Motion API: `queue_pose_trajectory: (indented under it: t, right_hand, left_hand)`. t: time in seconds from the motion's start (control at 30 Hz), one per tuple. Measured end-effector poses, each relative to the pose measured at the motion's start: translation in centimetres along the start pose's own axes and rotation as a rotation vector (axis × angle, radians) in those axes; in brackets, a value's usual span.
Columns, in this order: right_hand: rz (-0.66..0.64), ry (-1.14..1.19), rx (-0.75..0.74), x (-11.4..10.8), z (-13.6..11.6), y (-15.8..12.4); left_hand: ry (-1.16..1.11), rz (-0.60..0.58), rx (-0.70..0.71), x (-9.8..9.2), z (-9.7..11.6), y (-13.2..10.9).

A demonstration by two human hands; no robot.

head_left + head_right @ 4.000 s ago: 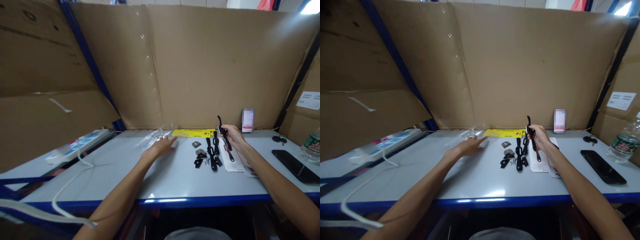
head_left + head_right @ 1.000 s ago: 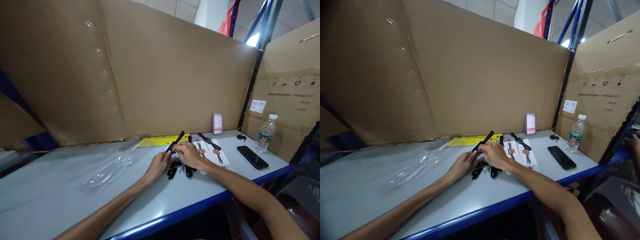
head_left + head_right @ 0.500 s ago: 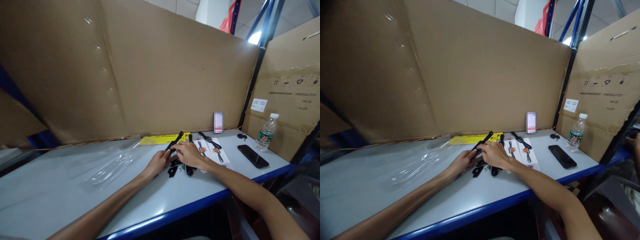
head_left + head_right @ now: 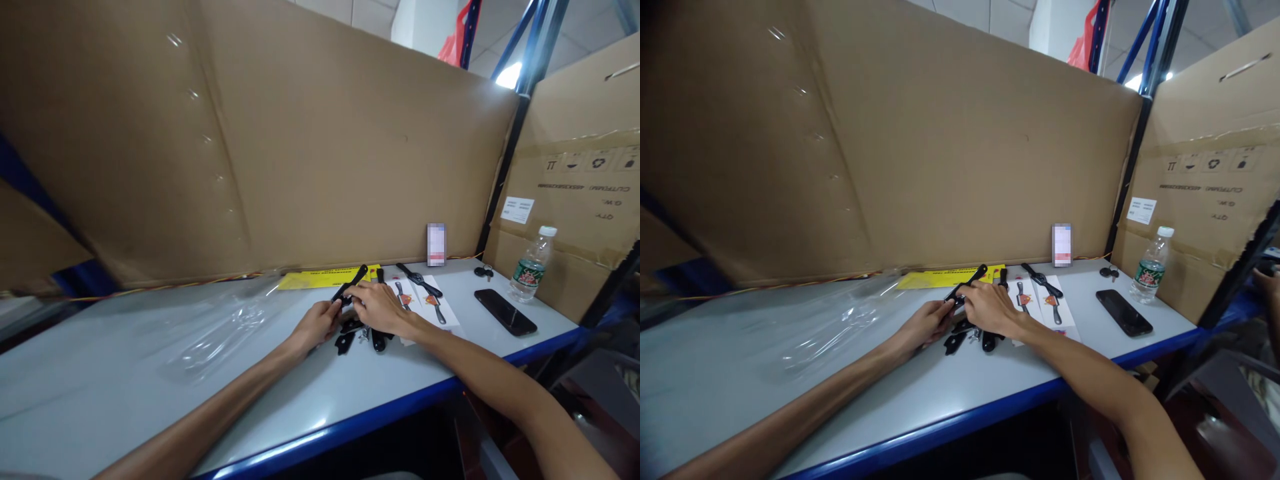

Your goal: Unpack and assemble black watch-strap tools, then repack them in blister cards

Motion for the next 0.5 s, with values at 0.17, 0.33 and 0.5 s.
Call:
queue_pose_trajectory:
  t: [0.17, 0.33, 0.5]
  right_hand:
    - [-0.009, 0.017, -0.022, -0.19, 0.42, -0.05]
    - [-0.016, -0.001, -0.053, -0.35, 0.39, -0.07]
    - [-0.026, -0.039, 0.043, -0.42, 0.25, 0.04]
  left_hand:
    - [-0.001, -0.021, -0.02, -0.12, 0.1, 0.12]
    - [-0.005, -0.04, 0.014, -0.12, 0.05, 0.13]
    - [-0.017, -0.032, 0.001, -0.1, 0.0, 0.11]
Point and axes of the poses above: each hand's wrist, its own y-axis towards the middle knuckle, its own x-axis out of the palm, z = x × y, the point moved 1 cm from there along y, towards the middle knuckle, and after that the axes turned 5 degrees about -z, right-handed, at the moved point
